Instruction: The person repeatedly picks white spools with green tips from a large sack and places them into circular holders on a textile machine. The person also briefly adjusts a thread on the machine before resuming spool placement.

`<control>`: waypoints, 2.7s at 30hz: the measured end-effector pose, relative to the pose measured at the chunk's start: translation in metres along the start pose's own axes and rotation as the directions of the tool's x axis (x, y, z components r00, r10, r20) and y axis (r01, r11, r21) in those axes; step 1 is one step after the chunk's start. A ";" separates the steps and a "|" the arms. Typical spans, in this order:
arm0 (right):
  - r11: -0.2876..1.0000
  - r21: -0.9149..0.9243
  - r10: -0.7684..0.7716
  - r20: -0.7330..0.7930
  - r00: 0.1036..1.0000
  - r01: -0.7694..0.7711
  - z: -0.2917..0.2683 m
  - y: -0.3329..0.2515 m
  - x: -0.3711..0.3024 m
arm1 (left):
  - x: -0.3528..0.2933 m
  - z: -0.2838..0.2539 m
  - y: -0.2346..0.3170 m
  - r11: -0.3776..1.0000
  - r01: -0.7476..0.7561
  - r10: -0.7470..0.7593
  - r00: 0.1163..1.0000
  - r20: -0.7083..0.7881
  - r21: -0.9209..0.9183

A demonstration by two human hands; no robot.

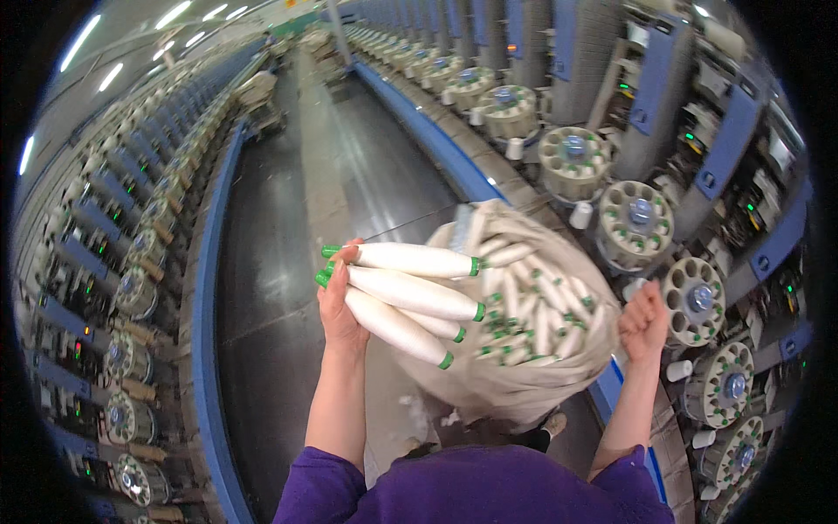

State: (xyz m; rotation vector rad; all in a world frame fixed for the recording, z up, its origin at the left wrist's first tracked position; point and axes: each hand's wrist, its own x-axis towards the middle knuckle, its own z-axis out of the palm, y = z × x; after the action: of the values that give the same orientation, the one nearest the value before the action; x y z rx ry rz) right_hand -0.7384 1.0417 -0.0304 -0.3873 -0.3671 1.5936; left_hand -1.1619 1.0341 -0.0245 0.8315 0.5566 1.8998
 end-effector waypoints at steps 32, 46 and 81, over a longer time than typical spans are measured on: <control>0.918 0.382 0.093 0.060 0.994 -0.109 0.162 0.369 0.374 | 0.368 -0.249 0.056 0.986 0.113 -0.154 0.902 -0.403 -0.124; 0.935 -0.312 -0.019 -0.511 0.859 -0.165 0.205 0.390 0.488 | 0.646 -0.230 -0.064 0.926 0.367 -0.361 0.929 0.075 -0.087; 0.403 -0.885 -0.740 -0.164 0.652 0.234 0.087 0.177 0.856 | 0.909 0.070 -0.560 0.816 0.385 -0.566 0.684 0.461 0.431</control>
State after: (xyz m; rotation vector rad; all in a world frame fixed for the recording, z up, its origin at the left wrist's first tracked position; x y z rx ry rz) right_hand -0.9789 1.8864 -0.0562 -1.2947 -0.6933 0.5099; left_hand -1.0661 2.0988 -0.0748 1.2538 0.6149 1.0044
